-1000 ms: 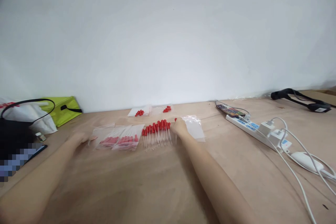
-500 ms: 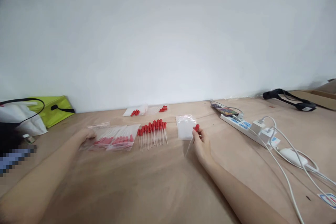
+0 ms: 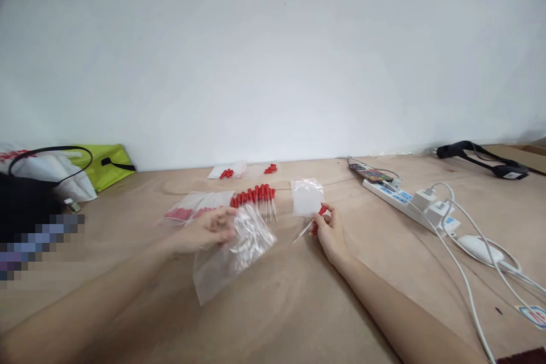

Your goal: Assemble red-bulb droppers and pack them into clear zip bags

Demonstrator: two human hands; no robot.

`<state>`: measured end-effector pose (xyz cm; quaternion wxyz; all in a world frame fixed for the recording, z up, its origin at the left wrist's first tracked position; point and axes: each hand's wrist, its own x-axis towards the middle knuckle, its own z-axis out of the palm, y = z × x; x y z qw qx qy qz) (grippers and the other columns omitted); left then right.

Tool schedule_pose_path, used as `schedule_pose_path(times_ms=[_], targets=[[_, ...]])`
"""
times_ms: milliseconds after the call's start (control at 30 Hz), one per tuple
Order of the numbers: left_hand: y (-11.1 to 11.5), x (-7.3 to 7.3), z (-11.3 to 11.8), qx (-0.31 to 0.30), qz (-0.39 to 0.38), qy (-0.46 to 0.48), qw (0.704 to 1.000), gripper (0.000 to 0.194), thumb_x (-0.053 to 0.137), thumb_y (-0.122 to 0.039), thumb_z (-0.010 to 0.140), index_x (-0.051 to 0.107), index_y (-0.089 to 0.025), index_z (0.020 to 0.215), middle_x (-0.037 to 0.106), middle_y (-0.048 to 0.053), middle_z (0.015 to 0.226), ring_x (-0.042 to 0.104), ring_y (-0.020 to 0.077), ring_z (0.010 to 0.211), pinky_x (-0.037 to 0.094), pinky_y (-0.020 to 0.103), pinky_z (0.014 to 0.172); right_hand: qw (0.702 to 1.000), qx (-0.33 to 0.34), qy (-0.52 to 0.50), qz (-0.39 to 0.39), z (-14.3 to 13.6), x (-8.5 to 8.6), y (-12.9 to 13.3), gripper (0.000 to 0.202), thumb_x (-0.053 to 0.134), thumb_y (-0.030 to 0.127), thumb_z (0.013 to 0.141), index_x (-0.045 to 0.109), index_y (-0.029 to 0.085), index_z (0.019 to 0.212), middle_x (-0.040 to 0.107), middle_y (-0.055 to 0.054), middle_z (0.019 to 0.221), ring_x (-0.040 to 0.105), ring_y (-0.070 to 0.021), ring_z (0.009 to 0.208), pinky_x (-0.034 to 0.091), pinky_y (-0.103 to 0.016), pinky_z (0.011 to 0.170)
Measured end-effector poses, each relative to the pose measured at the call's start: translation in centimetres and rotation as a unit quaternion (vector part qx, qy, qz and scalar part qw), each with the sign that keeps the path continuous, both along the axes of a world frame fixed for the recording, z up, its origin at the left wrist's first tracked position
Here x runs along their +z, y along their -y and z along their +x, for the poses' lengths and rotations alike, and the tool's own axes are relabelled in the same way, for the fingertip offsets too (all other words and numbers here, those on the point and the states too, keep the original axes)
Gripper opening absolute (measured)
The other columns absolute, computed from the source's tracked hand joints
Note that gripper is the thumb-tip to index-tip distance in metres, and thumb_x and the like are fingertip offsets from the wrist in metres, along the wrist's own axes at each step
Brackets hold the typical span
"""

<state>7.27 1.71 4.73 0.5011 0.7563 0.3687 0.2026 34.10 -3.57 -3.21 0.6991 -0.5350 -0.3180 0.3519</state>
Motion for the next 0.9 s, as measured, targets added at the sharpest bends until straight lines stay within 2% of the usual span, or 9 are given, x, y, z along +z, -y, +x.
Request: schedule_pose_path(times_ms=[33, 100, 167, 233, 333, 433, 900], targets=[[0.8, -0.9, 1.0, -0.027, 0.016, -0.041, 0.999, 0.047, 0.061, -0.031, 0.068, 0.044, -0.016, 0.109, 0.057, 0.001, 0.076, 0.057, 0.0159, 0.065, 0.048, 0.033, 0.065, 1.0, 0.01, -0.003, 0.002, 0.1, -0.1, 0.2, 0.044, 0.06, 0.038, 0.06, 0.038, 0.023, 0.095, 0.05, 0.01, 0.052, 0.048, -0.0095, 0.041, 0.041, -0.022, 0.041], [1.8, -2.0, 2.2, -0.016, 0.138, -0.112, 0.984, 0.049, 0.062, -0.029, 0.068, 0.045, -0.017, 0.113, 0.057, 0.005, 0.087, 0.056, 0.0213, 0.082, 0.045, 0.038, 0.077, 1.0, 0.021, -0.01, 0.008, 0.1, -0.2, 0.4, 0.042, 0.06, 0.041, 0.06, 0.038, 0.024, 0.091, 0.05, 0.01, 0.053, 0.05, -0.0099, 0.042, 0.043, -0.023, 0.042], [2.6, -2.4, 2.4, 0.009, 0.28, -0.156, 0.947, 0.055, 0.063, -0.03, 0.067, 0.044, -0.02, 0.118, 0.053, 0.008, 0.106, 0.048, 0.0265, 0.102, 0.035, 0.044, 0.091, 1.0, 0.019, -0.014, 0.012, 0.0, -0.2, 0.6, 0.04, 0.06, 0.043, 0.062, 0.037, 0.024, 0.089, 0.052, 0.009, 0.056, 0.051, -0.0107, 0.045, 0.045, -0.024, 0.043], [3.4, -2.6, 1.8, -0.003, 0.35, -0.175, 0.92, 0.054, 0.059, -0.033, 0.072, 0.042, -0.023, 0.122, 0.046, 0.009, 0.12, 0.039, 0.0273, 0.113, 0.028, 0.045, 0.098, 1.0, 0.011, -0.012, 0.016, -0.1, 0.0, 0.6, 0.04, 0.059, 0.044, 0.063, 0.037, 0.024, 0.089, 0.053, 0.007, 0.06, 0.053, -0.0116, 0.047, 0.046, -0.026, 0.044], [4.4, -3.2, 0.5, -0.07, 0.331, -0.203, 0.919, 0.051, 0.049, -0.04, 0.079, 0.037, -0.025, 0.127, 0.036, 0.007, 0.132, 0.031, 0.0269, 0.121, 0.027, 0.044, 0.1, 1.0, 0.009, -0.004, 0.025, -0.4, 0.1, 0.5, 0.04, 0.058, 0.046, 0.064, 0.036, 0.024, 0.089, 0.053, 0.007, 0.061, 0.054, -0.0118, 0.048, 0.048, -0.027, 0.045], [4.8, -3.9, -0.3, -0.109, 0.313, -0.232, 0.914, 0.051, 0.041, -0.047, 0.082, 0.033, -0.028, 0.129, 0.029, 0.005, 0.137, 0.023, 0.0265, 0.126, 0.019, 0.047, 0.103, 0.999, 0.021, 0.001, 0.027, -0.6, 0.2, 0.6, 0.043, 0.058, 0.047, 0.064, 0.035, 0.024, 0.092, 0.052, 0.008, 0.061, 0.053, -0.0113, 0.048, 0.048, -0.027, 0.045], [4.9, -4.1, -0.2, -0.117, 0.304, -0.226, 0.918, 0.051, 0.039, -0.049, 0.083, 0.035, -0.027, 0.128, 0.028, 0.004, 0.138, 0.022, 0.0241, 0.127, 0.016, 0.046, 0.104, 0.999, 0.04, 0.018, 0.022, -1.5, 0.8, 0.6, 0.047, 0.06, 0.051, 0.061, 0.035, 0.024, 0.091, 0.052, 0.007, 0.059, 0.051, -0.011, 0.047, 0.046, -0.027, 0.046]])
